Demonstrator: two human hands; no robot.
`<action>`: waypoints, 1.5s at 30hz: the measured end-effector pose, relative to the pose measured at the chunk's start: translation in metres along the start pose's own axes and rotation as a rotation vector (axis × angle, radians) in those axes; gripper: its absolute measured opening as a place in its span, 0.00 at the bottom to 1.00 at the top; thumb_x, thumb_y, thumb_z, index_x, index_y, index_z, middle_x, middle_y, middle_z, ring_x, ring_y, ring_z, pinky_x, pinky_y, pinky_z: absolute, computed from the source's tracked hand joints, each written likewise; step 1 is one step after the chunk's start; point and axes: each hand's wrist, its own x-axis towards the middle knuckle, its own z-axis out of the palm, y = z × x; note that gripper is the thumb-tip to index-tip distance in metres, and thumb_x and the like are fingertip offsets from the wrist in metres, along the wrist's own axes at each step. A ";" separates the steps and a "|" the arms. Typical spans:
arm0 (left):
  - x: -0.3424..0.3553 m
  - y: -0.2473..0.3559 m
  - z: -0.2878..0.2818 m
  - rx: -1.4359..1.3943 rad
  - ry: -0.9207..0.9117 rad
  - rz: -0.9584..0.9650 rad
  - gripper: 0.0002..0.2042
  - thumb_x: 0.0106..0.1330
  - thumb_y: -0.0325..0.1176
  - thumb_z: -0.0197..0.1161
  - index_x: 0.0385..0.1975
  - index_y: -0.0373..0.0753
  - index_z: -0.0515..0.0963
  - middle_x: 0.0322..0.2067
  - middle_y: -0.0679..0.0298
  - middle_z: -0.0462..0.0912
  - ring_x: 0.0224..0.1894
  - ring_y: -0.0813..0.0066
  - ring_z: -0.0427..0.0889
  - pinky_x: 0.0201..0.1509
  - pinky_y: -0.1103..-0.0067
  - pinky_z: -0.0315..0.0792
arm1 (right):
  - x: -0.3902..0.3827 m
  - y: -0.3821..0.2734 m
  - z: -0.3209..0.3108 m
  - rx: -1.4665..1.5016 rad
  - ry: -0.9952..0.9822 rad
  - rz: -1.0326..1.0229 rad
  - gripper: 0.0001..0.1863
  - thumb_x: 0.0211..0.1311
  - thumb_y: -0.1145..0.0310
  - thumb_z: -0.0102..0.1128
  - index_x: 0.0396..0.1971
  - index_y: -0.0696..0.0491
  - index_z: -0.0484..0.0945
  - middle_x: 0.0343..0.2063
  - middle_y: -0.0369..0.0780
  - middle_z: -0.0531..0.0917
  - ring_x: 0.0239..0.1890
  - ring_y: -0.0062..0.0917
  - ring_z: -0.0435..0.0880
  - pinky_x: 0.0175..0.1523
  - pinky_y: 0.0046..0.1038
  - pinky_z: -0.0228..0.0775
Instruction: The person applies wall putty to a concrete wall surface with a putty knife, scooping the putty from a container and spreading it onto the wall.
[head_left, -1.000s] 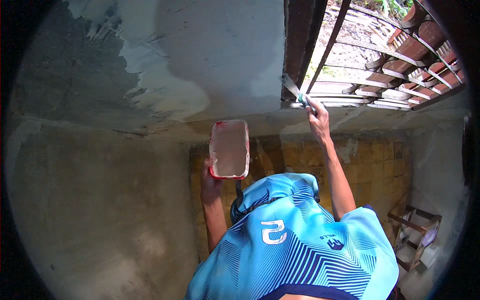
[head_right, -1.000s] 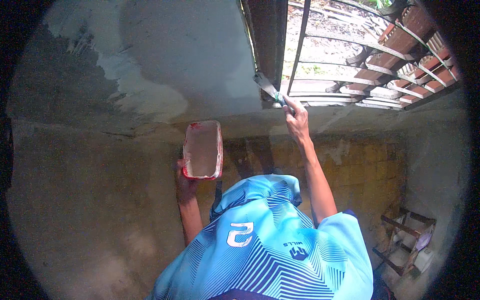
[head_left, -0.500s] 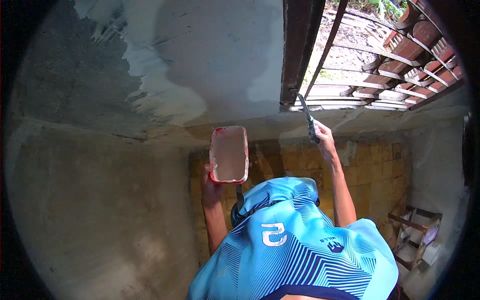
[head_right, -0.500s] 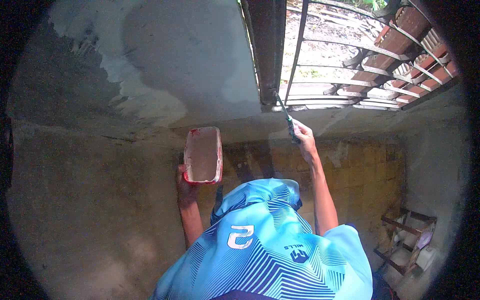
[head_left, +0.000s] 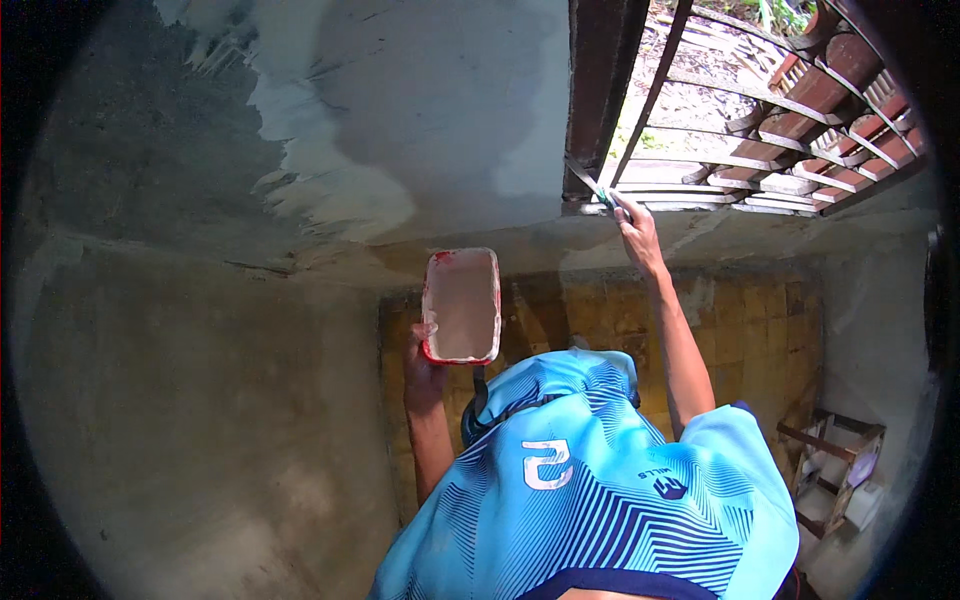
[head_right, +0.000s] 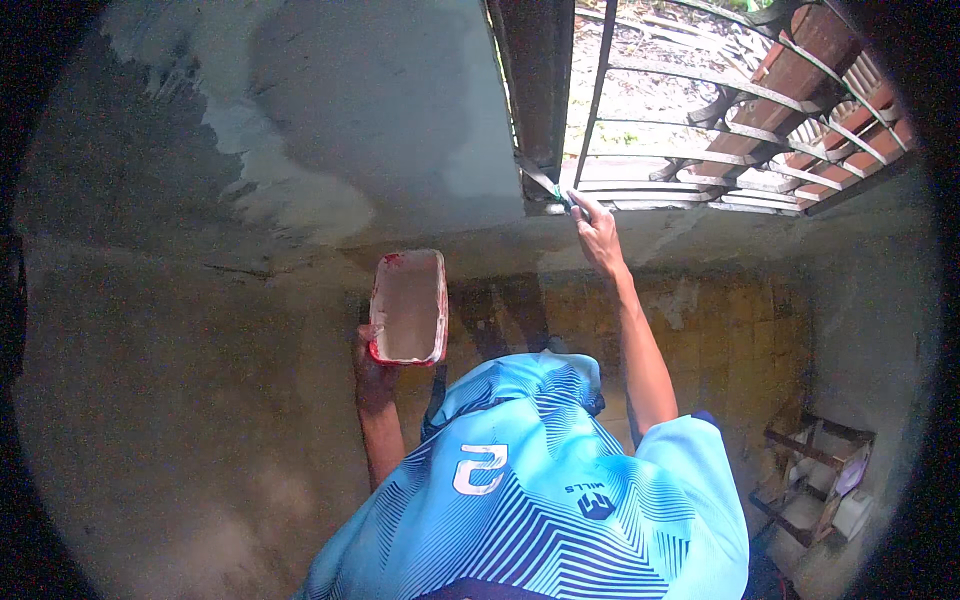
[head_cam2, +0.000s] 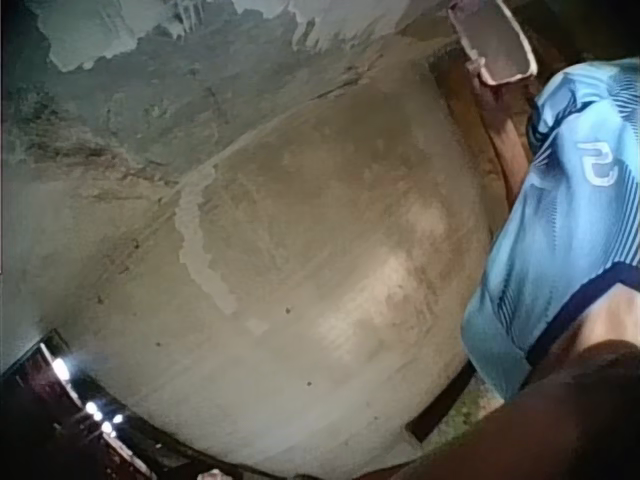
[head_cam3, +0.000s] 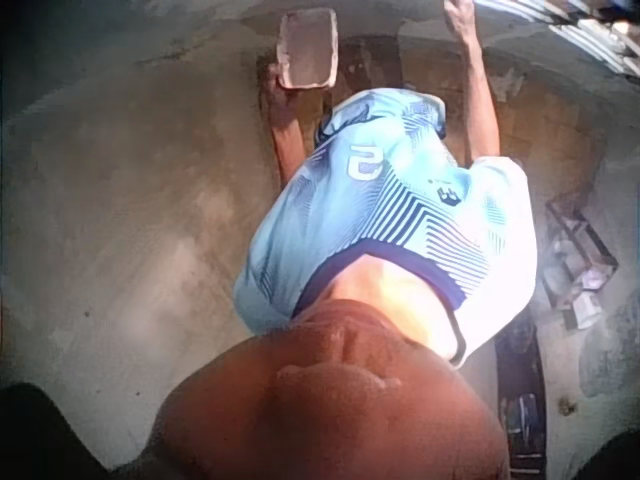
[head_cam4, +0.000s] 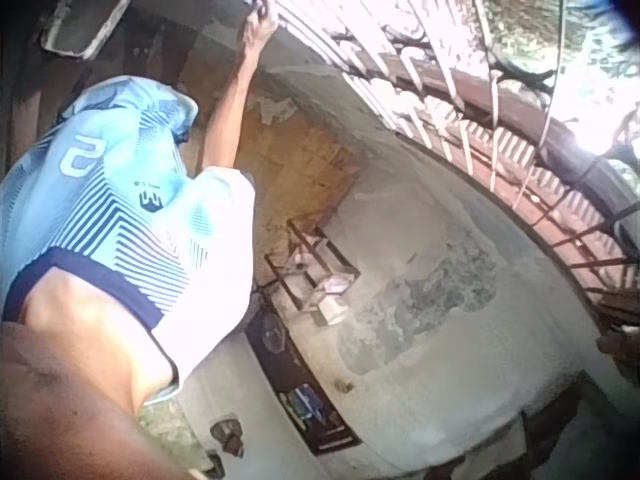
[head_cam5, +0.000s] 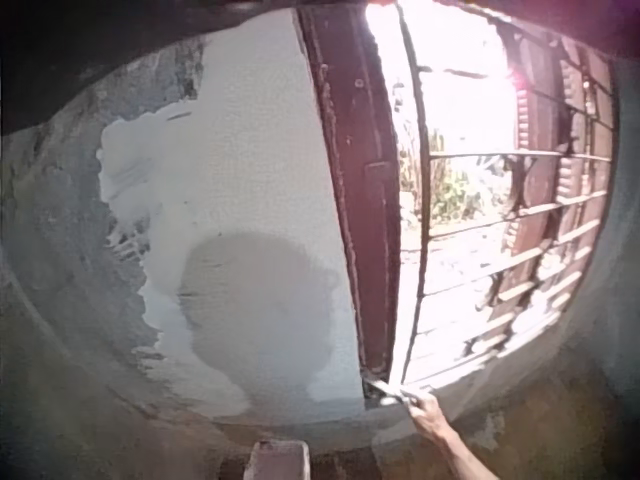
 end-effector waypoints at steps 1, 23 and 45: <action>-0.001 0.000 -0.001 -0.001 0.005 0.003 0.27 0.60 0.39 0.57 0.55 0.28 0.67 0.51 0.55 0.76 0.54 0.67 0.76 0.60 0.70 0.69 | 0.001 -0.001 0.000 -0.036 -0.013 -0.033 0.18 0.67 0.69 0.52 0.56 0.53 0.75 0.43 0.48 0.82 0.42 0.31 0.80 0.49 0.28 0.69; -0.009 0.004 0.000 -0.031 0.005 0.054 0.26 0.59 0.38 0.58 0.54 0.28 0.69 0.50 0.56 0.77 0.52 0.67 0.77 0.60 0.70 0.68 | -0.002 0.009 -0.010 -0.095 -0.078 -0.144 0.19 0.66 0.70 0.49 0.57 0.54 0.74 0.32 0.41 0.82 0.28 0.25 0.77 0.38 0.26 0.68; 0.017 -0.030 -0.030 -0.015 0.066 -0.158 0.25 0.55 0.39 0.62 0.51 0.31 0.72 0.44 0.59 0.78 0.48 0.69 0.78 0.55 0.72 0.72 | 0.055 -0.202 -0.043 -0.604 0.205 -0.761 0.28 0.53 0.80 0.57 0.57 0.47 0.76 0.44 0.41 0.78 0.43 0.33 0.77 0.49 0.36 0.69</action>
